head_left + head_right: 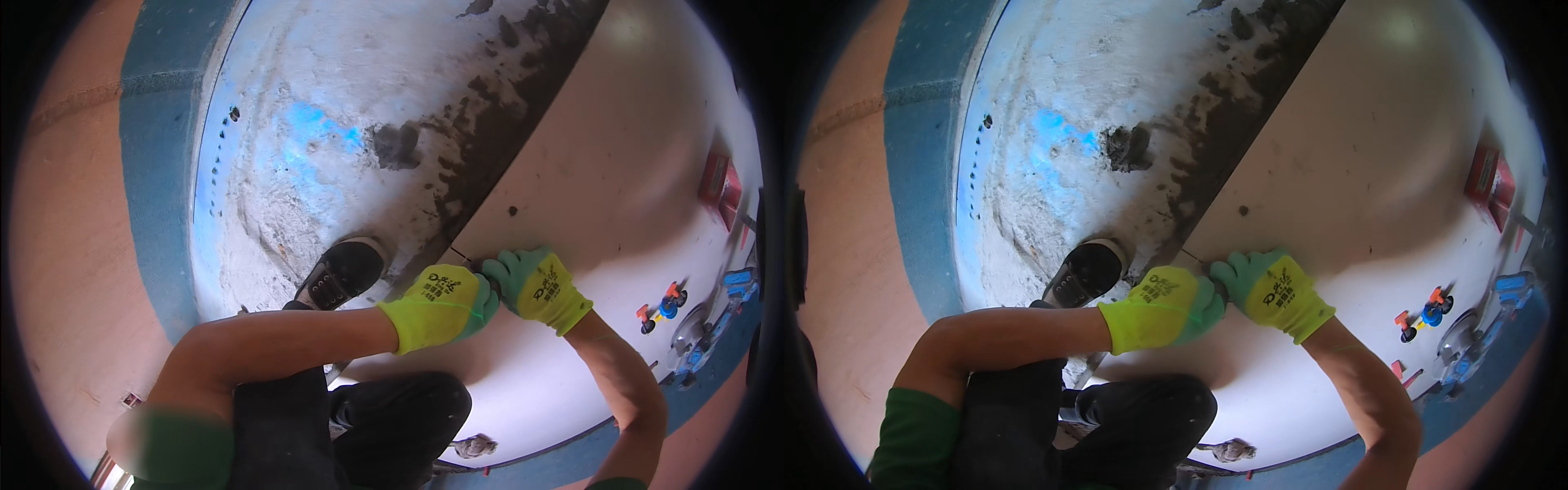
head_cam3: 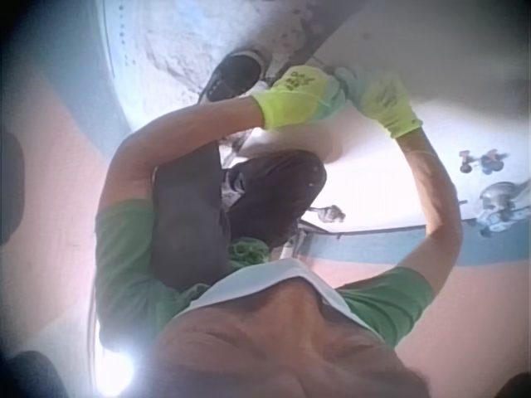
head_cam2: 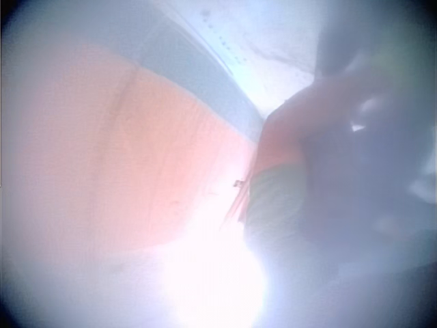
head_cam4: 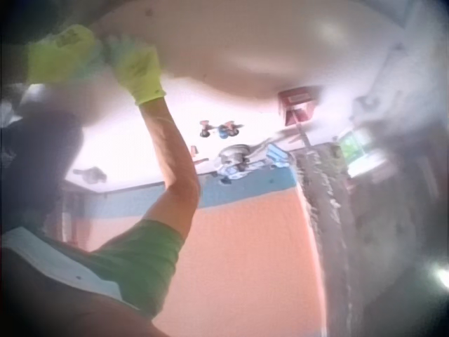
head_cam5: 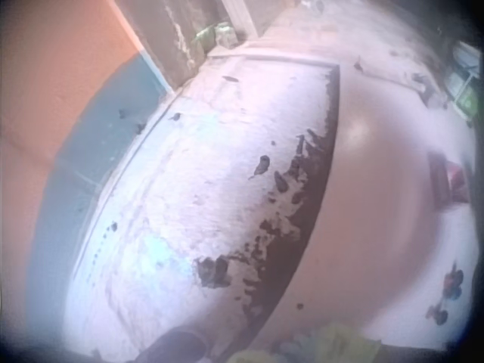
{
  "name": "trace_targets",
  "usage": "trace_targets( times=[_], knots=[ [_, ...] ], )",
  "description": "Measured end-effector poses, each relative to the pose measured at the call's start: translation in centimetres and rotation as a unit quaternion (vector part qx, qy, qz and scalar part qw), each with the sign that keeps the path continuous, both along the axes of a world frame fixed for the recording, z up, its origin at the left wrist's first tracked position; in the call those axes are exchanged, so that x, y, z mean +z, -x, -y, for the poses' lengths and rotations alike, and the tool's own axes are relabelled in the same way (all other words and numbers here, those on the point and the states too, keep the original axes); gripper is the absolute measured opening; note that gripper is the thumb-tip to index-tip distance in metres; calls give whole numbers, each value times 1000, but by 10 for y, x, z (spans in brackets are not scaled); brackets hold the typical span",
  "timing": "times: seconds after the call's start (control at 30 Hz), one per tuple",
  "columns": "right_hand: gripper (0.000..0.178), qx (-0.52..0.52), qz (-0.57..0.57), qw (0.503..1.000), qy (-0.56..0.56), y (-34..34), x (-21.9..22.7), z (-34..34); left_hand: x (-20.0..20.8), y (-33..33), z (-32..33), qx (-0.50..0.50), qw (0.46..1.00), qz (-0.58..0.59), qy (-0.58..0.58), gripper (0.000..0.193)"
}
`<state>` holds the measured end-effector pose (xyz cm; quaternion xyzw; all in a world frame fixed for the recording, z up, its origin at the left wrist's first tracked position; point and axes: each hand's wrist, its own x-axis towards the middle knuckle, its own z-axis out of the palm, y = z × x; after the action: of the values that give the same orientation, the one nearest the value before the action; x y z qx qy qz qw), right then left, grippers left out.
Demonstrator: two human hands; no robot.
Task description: The person kneels on the floor and wipes a large white tile with a cloth, then places and adjusts multiple tile leveling clips along the joint between two tiles. They use a rubber mallet to tap the clips and tile edges into place, ensuring alignment.
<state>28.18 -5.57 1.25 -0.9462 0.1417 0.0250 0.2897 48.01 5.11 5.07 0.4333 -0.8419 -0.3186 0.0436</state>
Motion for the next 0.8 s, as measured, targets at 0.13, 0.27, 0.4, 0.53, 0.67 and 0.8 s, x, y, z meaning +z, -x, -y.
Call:
trace_targets(
  times=[0.13,0.27,0.4,0.53,0.67,0.8],
  knots=[
    [8,-132,76,985,81,-3,-6,-29,3,3,-1,51,994,-47,-82,23],
    [10,-264,92,958,56,-10,2,-49,1,0,5,87,987,-132,-20,15],
    [14,-264,56,963,-3,-4,11,-48,-9,-13,12,25,983,-175,-41,13],
    [24,-250,55,967,-14,0,11,-47,-16,-16,13,5,989,-148,-5,12],
    [28,-235,22,970,54,-1,2,-55,-18,-13,15,33,984,-177,5,17],
    [27,-235,15,962,142,-3,-13,-66,-13,-5,17,66,985,-136,-79,14]
  ],
)
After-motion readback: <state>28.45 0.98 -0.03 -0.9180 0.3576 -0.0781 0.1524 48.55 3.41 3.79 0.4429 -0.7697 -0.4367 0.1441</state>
